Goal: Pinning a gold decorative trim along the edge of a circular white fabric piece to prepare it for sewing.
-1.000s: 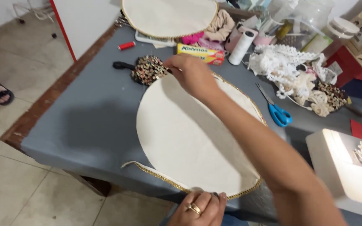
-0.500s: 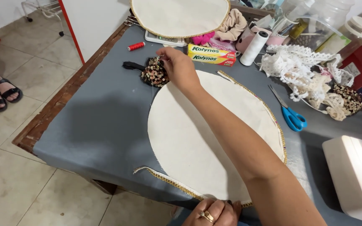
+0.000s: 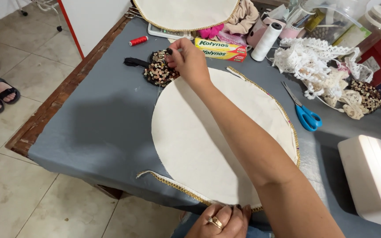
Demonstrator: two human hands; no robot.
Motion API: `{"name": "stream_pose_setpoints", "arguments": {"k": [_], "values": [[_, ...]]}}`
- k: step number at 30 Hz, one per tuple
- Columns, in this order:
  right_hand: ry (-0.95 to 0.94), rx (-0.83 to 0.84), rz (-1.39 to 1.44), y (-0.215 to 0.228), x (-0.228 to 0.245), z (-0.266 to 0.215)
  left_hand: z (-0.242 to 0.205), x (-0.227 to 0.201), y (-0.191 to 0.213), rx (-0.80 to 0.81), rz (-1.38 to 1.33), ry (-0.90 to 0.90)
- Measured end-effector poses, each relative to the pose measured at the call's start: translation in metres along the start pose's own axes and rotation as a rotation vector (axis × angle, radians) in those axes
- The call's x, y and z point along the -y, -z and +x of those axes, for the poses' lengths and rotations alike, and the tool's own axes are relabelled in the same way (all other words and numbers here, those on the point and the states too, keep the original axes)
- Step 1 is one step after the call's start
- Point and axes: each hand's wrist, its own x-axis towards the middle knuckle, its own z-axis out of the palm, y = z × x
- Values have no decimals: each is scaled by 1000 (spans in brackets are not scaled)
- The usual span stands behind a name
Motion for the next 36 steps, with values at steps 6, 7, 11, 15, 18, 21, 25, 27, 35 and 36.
{"name": "stream_pose_setpoints", "arguments": {"k": [6, 7, 11, 15, 18, 21, 25, 27, 35, 36], "values": [[185, -107, 157, 25, -17, -10, 15, 10, 22, 78, 12, -59], [248, -7, 194, 37, -12, -19, 16, 11, 24, 130, -13, -64], [268, 226, -36, 114, 34, -150, 19, -6, 39, 313, -40, -59], [292, 337, -246, 178, 67, -259, 23, 6, 31, 316, -65, -58], [91, 356, -293, 211, 43, -320, 14, 5, 26, 299, -41, -44], [-58, 270, -419, 231, 21, -360, 9, 5, 21, 268, -56, -41], [-68, 170, -545, 235, 17, -388, 8, 3, 20, 300, -52, -34], [-18, 145, -704, 234, 21, -393, 9, 3, 21, 291, -71, -12], [455, 101, -793, 229, 3, -377, 11, 1, 20, 286, -59, 27], [458, 99, -789, 218, 8, -370, 11, 0, 21, 287, -55, 26]]}}
